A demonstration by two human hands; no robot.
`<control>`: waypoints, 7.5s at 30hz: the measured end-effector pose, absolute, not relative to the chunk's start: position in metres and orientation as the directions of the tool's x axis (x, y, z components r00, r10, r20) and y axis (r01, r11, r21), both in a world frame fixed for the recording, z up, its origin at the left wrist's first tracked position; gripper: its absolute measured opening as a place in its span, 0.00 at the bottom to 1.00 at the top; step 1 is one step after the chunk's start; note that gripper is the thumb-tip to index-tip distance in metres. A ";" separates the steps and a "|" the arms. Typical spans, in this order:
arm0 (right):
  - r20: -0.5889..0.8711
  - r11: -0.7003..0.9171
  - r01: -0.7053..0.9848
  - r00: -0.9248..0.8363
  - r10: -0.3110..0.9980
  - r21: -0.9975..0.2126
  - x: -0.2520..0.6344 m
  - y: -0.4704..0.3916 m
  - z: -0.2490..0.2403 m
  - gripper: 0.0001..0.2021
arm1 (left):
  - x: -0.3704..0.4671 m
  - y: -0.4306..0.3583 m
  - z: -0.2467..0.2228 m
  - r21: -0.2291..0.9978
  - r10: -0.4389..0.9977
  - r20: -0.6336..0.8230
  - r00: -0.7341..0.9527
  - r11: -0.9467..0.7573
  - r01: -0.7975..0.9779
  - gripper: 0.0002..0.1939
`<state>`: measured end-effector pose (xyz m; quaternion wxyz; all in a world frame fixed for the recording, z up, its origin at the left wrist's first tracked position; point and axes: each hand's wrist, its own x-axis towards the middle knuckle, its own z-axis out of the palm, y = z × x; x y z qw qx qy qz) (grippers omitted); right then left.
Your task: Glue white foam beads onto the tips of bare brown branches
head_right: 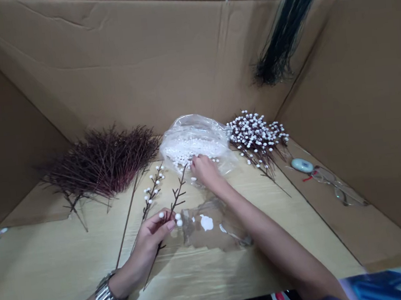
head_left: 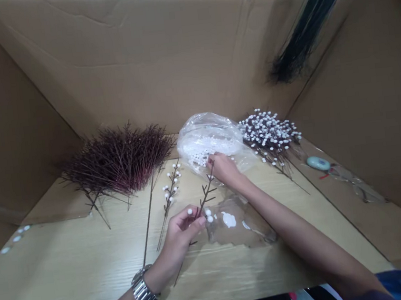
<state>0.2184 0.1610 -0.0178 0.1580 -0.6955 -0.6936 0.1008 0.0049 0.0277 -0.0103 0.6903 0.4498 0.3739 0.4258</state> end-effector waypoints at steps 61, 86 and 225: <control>0.522 0.455 0.452 0.027 0.853 -0.767 0.186 0.043 0.113 0.06 | -0.009 0.029 -0.004 0.962 0.940 0.185 0.287 -0.114 -0.246 0.22; 0.452 0.397 0.359 0.080 0.889 -0.845 0.197 0.033 0.073 0.05 | -0.002 0.034 0.006 0.985 0.961 0.175 0.214 -0.169 -0.045 0.07; 0.205 0.298 0.152 -0.443 0.873 -0.942 0.231 0.082 0.088 0.08 | 0.002 0.028 0.004 0.975 0.843 -0.059 0.535 0.163 -0.151 0.11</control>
